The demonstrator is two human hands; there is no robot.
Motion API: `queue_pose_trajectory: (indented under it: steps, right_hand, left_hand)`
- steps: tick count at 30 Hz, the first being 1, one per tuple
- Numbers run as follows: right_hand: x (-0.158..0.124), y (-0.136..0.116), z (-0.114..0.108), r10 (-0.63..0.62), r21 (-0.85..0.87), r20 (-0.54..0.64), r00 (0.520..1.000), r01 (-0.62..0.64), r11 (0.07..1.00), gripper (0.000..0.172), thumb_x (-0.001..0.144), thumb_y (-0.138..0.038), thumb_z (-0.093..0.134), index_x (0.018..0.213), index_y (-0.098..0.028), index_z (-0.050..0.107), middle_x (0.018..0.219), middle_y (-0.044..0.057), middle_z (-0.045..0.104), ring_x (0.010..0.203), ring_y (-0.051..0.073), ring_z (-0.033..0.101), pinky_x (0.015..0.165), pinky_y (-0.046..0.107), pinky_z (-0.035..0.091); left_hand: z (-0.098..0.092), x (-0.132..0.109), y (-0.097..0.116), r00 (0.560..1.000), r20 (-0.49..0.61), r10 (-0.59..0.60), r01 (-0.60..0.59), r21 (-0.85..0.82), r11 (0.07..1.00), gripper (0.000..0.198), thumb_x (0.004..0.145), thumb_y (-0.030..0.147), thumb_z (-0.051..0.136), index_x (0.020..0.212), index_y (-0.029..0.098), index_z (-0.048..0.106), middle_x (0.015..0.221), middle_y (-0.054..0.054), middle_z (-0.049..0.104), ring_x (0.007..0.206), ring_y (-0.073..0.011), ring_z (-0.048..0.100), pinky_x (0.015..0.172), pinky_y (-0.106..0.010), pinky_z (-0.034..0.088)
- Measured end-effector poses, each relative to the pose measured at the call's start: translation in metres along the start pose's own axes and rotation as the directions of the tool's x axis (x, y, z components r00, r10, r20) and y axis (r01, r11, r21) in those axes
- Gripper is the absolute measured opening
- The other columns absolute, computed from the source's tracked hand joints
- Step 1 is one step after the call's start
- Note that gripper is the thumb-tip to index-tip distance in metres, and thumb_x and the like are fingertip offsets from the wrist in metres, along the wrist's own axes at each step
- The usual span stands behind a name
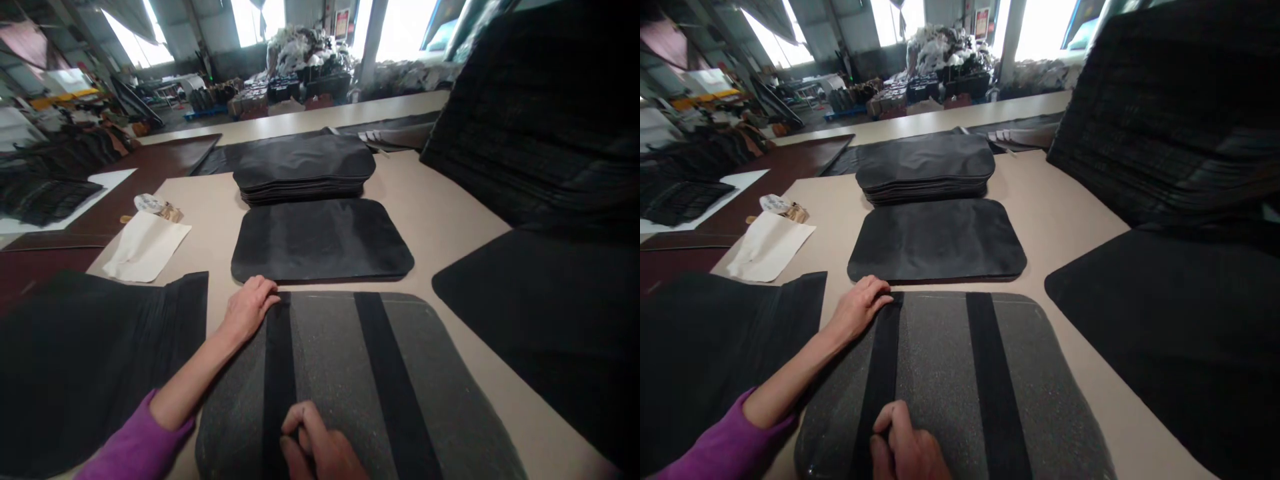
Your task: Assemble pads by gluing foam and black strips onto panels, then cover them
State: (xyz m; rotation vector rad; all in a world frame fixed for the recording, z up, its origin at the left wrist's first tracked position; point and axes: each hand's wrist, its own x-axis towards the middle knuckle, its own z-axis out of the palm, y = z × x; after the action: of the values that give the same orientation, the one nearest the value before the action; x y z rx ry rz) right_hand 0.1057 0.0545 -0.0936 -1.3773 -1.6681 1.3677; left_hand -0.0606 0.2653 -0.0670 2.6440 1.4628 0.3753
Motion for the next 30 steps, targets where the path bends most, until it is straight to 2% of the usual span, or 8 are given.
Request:
queue_pose_trajectory:
  steps: [3,5,7,11,16,22,25,30]
  right_hand:
    - [-0.002,-0.019,-0.009,-0.02,0.038,-0.016,1.0,0.021,0.999,0.012,0.101,-0.03,0.041,0.098,-0.023,0.051,0.059,-0.006,0.041,0.052,0.014,0.048,0.053,0.025,0.029]
    - [-0.005,-0.032,-0.015,0.028,0.088,0.016,0.999,-0.03,0.996,0.013,0.102,-0.03,0.04,0.1,-0.023,0.051,0.058,-0.007,0.042,0.051,0.014,0.048,0.053,0.025,0.03]
    - [-0.006,-0.04,-0.017,0.054,0.091,0.026,0.998,-0.056,0.994,0.012,0.103,-0.029,0.042,0.101,-0.022,0.051,0.057,-0.008,0.043,0.05,0.013,0.05,0.053,0.024,0.032]
    - [-0.009,-0.044,-0.013,0.052,0.078,0.045,0.998,-0.056,0.995,0.011,0.103,-0.03,0.043,0.103,-0.022,0.05,0.057,-0.009,0.05,0.051,0.014,0.058,0.055,0.023,0.038]
    - [-0.01,-0.046,0.0,0.051,-0.025,0.068,0.996,-0.05,0.998,0.01,0.102,-0.03,0.042,0.101,-0.022,0.048,0.058,-0.008,0.055,0.043,0.013,0.055,0.05,0.023,0.039]
    - [-0.013,-0.051,0.013,0.022,-0.278,0.054,0.998,-0.006,0.961,0.006,0.1,-0.02,0.048,0.095,-0.021,0.051,0.064,-0.003,0.06,0.054,0.016,0.058,0.058,0.024,0.038]
    - [-0.016,-0.05,0.016,0.039,-0.301,0.063,0.997,-0.019,0.954,0.007,0.1,-0.017,0.049,0.094,-0.021,0.051,0.063,-0.003,0.06,0.054,0.016,0.058,0.057,0.024,0.037]
    - [-0.018,-0.045,0.015,-0.001,-0.261,0.054,0.999,0.016,0.965,0.009,0.101,-0.016,0.047,0.095,-0.022,0.052,0.063,-0.005,0.061,0.056,0.015,0.059,0.061,0.023,0.039]
  left_hand:
    - [0.0,-0.002,0.003,0.994,-0.01,0.104,-0.102,0.131,0.986,0.02,0.103,0.031,0.048,0.111,0.022,0.063,0.11,-0.008,0.063,0.104,-0.0236,0.054,0.081,-0.035,0.047]
    - [-0.002,-0.005,0.004,0.981,0.048,0.188,-0.194,0.19,0.962,0.027,0.105,0.025,0.04,0.114,0.021,0.065,0.111,-0.009,0.065,0.106,-0.0248,0.052,0.084,-0.038,0.045]
    - [-0.005,-0.011,0.003,0.972,0.084,0.22,-0.232,0.18,0.956,0.034,0.106,0.024,0.035,0.121,0.02,0.065,0.112,-0.01,0.067,0.109,-0.0256,0.05,0.087,-0.039,0.043]
    - [-0.011,-0.032,0.002,0.978,0.09,0.188,-0.198,0.119,0.973,0.042,0.107,0.037,0.032,0.133,0.02,0.06,0.123,-0.011,0.067,0.113,-0.0257,0.049,0.093,-0.041,0.041]
    - [-0.01,-0.052,0.004,0.987,0.061,0.149,-0.155,0.122,0.98,0.048,0.105,0.047,0.035,0.143,0.024,0.051,0.146,-0.007,0.057,0.118,-0.028,0.048,0.095,-0.043,0.039]
    - [-0.006,-0.053,0.007,0.989,0.004,0.147,-0.147,0.114,0.983,0.045,0.105,0.046,0.036,0.139,0.024,0.055,0.14,-0.007,0.062,0.118,-0.028,0.048,0.095,-0.044,0.038]
    - [-0.004,-0.053,0.006,0.99,-0.009,0.143,-0.141,0.115,0.983,0.044,0.105,0.046,0.035,0.137,0.024,0.056,0.138,-0.007,0.063,0.12,-0.0285,0.048,0.096,-0.044,0.038]
    - [-0.001,-0.052,0.006,0.994,-0.022,0.104,-0.101,0.089,0.991,0.044,0.105,0.047,0.036,0.135,0.023,0.058,0.132,-0.009,0.066,0.12,-0.0274,0.049,0.099,-0.043,0.039]
